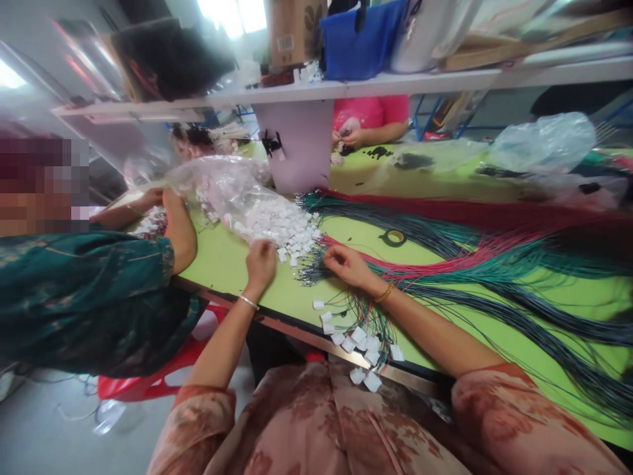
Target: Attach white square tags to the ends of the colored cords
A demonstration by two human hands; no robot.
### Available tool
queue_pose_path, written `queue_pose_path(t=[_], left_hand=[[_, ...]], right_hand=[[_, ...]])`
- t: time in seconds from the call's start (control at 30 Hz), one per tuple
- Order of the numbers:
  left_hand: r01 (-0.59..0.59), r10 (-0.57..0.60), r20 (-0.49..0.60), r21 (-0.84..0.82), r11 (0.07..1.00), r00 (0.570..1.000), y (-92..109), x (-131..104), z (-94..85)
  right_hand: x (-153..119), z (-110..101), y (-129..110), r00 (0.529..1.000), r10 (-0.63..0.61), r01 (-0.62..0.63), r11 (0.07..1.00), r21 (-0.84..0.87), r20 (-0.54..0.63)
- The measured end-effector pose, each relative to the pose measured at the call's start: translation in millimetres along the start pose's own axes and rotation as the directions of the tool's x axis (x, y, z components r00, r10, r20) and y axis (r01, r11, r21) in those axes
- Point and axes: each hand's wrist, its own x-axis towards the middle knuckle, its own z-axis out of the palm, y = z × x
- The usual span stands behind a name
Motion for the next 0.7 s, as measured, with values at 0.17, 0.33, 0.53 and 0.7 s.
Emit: queue_pose_path(t=[0.17, 0.33, 0.53, 0.7], left_hand=[[-0.188, 0.039, 0.325, 0.444, 0.876, 0.945, 29, -40, 20.2], [-0.224, 0.025, 0.356, 0.529, 0.819, 0.934, 28, -40, 25.0], [0.151, -0.127, 0.199, -0.111, 0.982, 0.972, 29, -40, 16.3], [0.483, -0.208, 0.453, -0.660, 0.575, 0.867, 53, -51, 26.1]], right_hand=[[11, 9, -22, 0.997, -0.066, 0.067, 0.997, -0.041, 0.033], [15, 14, -28, 0.996, -0.083, 0.083, 0.995, -0.054, 0.015], [9, 12, -21, 0.999, -0.002, -0.001, 0.999, -0.054, -0.049], [0, 8, -25, 0.999, 0.028, -0.027, 1.000, 0.010, -0.034]])
